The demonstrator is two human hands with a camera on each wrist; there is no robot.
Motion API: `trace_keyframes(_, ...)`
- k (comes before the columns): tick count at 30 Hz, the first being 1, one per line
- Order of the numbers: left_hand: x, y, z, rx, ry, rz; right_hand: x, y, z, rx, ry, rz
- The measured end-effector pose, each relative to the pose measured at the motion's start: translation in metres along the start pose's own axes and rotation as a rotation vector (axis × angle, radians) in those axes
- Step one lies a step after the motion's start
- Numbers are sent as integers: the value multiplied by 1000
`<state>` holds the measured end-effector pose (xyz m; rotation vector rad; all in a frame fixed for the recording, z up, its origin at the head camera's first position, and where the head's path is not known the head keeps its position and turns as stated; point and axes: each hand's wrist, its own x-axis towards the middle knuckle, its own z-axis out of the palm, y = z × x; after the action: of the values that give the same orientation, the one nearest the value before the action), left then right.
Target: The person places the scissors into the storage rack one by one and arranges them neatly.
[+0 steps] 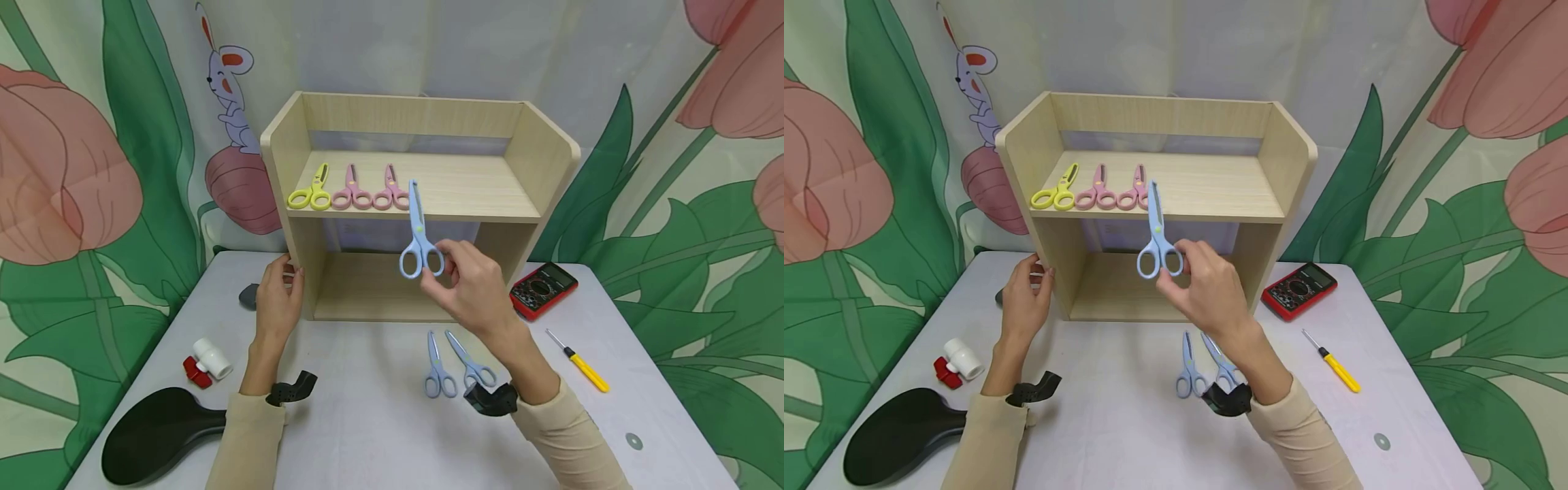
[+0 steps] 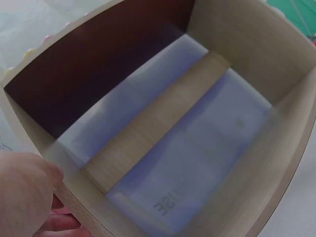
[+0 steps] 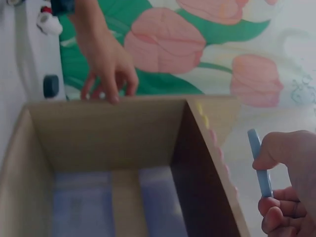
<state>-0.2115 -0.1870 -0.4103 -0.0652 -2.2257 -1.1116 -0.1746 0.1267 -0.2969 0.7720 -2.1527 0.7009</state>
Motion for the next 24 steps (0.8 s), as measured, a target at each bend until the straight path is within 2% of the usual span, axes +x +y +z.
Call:
trace_keyframes(5,0,-1,-1,-3,3,3,33,17,-9,-77,3,88)
trace_keyframes(11,0,-1,0,1,2,6,62,35,-12,-145,-82,221)
trace_keyframes(20,0,0,0,4,3,8,88,46,-12,-146,-242,418)
trace_keyframes(24,0,-1,0,8,-6,-1,93,48,-10,-148,-299,452)
